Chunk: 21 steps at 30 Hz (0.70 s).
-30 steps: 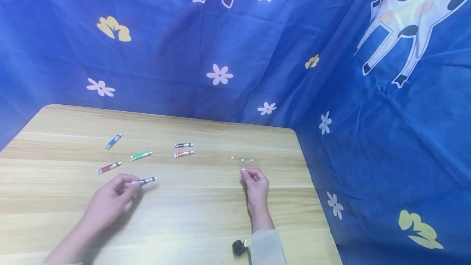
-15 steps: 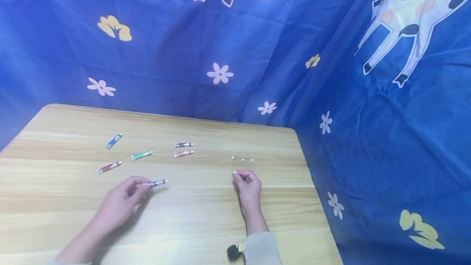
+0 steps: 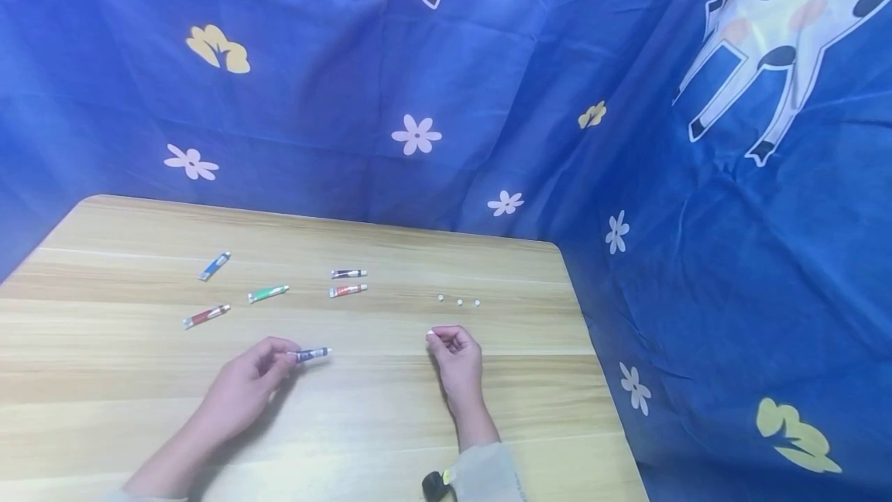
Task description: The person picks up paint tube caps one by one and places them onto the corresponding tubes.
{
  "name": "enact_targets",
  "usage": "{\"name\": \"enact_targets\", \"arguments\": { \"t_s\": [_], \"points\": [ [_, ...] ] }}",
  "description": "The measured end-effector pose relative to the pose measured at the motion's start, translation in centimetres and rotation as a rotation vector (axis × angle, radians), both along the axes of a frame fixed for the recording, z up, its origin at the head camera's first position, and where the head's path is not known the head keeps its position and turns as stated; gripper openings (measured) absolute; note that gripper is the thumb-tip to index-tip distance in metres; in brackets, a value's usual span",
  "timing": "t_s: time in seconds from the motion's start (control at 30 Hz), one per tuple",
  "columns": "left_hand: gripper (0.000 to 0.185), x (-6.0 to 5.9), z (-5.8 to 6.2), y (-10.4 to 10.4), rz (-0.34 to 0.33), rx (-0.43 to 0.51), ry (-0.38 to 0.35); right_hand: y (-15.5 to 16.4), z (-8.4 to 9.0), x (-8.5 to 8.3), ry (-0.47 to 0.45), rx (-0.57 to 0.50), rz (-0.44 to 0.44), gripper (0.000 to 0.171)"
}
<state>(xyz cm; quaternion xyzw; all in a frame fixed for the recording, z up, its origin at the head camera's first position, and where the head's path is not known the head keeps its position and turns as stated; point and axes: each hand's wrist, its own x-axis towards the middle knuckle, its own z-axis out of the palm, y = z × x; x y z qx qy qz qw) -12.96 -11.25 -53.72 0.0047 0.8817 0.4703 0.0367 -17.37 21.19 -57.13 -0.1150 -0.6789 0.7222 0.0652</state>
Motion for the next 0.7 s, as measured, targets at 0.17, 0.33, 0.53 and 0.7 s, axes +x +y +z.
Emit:
{"name": "enact_targets", "arguments": {
  "t_s": [0.17,0.33,0.53,0.7],
  "points": [
    [0.012,0.1,0.0,0.5,-0.002,0.0,-0.022,-0.6,0.1,0.3,-0.006,0.035,0.033,0.024],
    [0.012,0.3,-0.1,0.8,-0.002,0.015,-0.038,-1.2,0.4,0.5,-0.008,0.056,0.052,0.023],
    [0.011,0.5,-0.1,1.3,-0.01,0.032,-0.046,-2.0,0.4,0.6,-0.009,0.063,0.068,0.02],
    [0.01,0.5,-0.1,1.5,-0.016,0.038,-0.048,-2.6,0.3,0.8,-0.004,0.077,0.094,0.022]
  ]
}}
